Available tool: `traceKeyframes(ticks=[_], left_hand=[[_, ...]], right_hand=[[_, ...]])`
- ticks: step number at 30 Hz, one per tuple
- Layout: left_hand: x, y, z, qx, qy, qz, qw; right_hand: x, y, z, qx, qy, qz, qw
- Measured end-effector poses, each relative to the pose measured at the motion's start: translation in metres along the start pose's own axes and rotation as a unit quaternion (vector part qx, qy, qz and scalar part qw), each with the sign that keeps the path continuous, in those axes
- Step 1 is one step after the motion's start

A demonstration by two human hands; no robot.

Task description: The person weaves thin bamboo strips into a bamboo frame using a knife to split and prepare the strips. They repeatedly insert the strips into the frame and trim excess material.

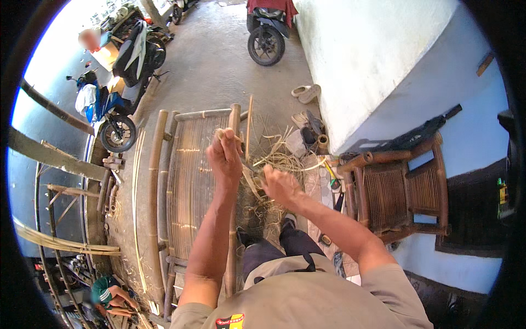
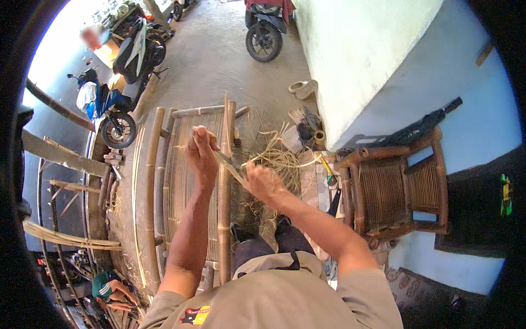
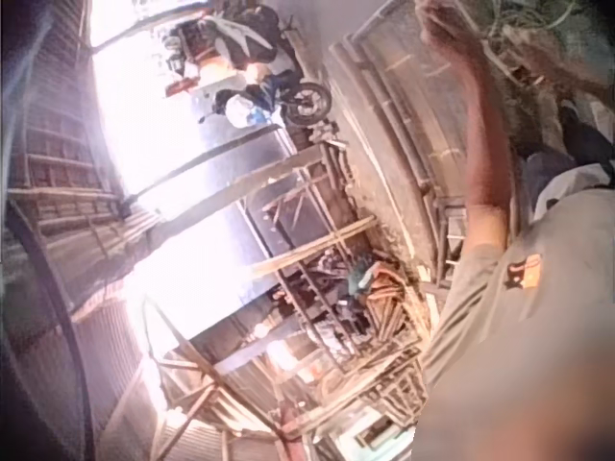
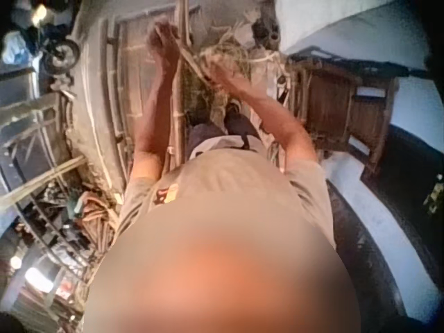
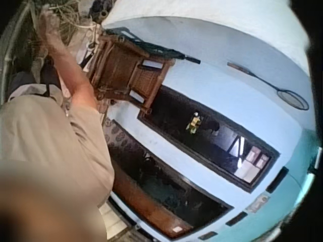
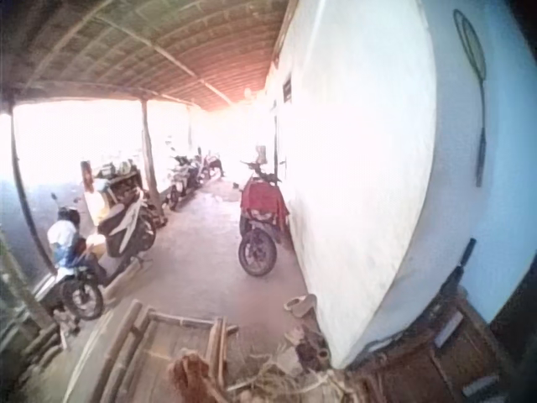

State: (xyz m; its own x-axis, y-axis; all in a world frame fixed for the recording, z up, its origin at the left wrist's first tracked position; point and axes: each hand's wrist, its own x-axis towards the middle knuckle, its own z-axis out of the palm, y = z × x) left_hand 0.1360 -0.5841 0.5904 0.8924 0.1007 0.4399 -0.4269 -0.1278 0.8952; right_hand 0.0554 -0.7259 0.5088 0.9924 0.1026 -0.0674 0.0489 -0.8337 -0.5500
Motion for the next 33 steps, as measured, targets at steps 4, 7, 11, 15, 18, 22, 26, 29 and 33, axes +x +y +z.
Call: traceKeyframes(ticks=[4,7,11,15,18,22,26,29,33], left_hand=[[0.013,-0.025,0.022,-0.122,0.005,-0.054,0.991],[0.020,-0.047,0.031,-0.178,-0.010,-0.026,0.984],[0.017,-0.073,0.039,-0.164,-0.043,-0.076,0.983],[0.022,-0.091,0.050,-0.130,-0.045,-0.070,0.988],[0.030,-0.098,0.059,-0.093,-0.002,-0.072,0.993],[0.037,-0.102,0.069,-0.100,-0.015,-0.061,0.993],[0.046,-0.101,0.079,-0.061,-0.002,-0.076,0.995],[0.052,-0.101,0.087,-0.042,0.004,-0.052,0.998],[0.049,-0.102,0.087,-0.086,0.004,-0.048,0.995]], right_hand=[[0.018,0.012,-0.005,0.105,-0.059,-0.015,0.993],[0.025,0.019,0.003,0.274,-0.199,0.143,0.930],[0.034,0.022,0.018,0.161,-0.051,0.085,0.982],[0.048,0.021,0.026,0.076,-0.023,0.148,0.986],[0.055,0.019,0.031,0.093,-0.025,0.162,0.982],[0.063,0.022,0.039,0.172,-0.014,0.168,0.971],[0.072,0.035,0.036,0.068,0.023,0.157,0.985],[0.075,0.046,0.024,0.046,0.062,0.101,0.992],[0.072,0.048,0.024,0.304,-0.084,0.177,0.932]])
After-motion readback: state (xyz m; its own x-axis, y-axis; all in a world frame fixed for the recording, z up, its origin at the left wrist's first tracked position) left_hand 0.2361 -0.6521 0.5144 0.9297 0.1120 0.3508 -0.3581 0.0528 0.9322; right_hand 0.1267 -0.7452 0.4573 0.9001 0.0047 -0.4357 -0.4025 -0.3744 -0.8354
